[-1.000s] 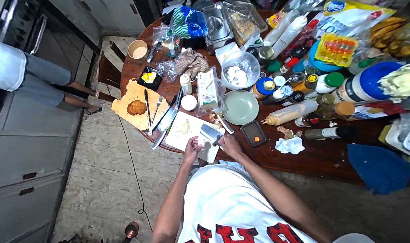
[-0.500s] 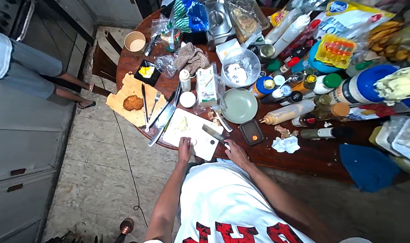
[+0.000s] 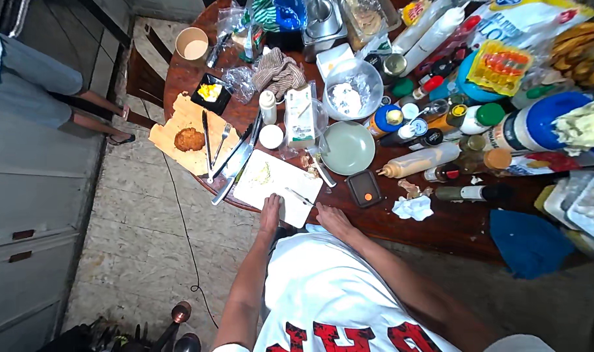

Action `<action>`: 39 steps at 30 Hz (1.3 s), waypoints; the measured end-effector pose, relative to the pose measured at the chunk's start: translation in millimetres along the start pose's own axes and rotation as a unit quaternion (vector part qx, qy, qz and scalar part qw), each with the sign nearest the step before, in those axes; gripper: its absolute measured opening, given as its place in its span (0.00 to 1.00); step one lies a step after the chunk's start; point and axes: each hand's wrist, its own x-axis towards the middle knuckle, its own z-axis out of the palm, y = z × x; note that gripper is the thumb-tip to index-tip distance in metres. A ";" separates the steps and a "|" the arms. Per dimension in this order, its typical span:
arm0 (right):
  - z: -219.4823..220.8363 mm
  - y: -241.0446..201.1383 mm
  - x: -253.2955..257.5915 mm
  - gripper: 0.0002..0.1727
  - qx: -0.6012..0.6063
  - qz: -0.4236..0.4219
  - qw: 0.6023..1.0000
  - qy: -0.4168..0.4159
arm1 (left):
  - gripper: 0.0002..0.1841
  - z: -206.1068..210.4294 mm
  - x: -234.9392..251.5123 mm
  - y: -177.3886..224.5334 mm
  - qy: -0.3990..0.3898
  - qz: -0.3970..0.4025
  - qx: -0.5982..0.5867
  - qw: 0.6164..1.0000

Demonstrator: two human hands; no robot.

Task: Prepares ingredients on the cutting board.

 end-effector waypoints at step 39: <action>-53.9 11.1 50.1 0.17 -0.068 -0.142 0.982 -0.103 | 0.21 18.2 -9.9 2.1 0.008 0.010 0.084 0.996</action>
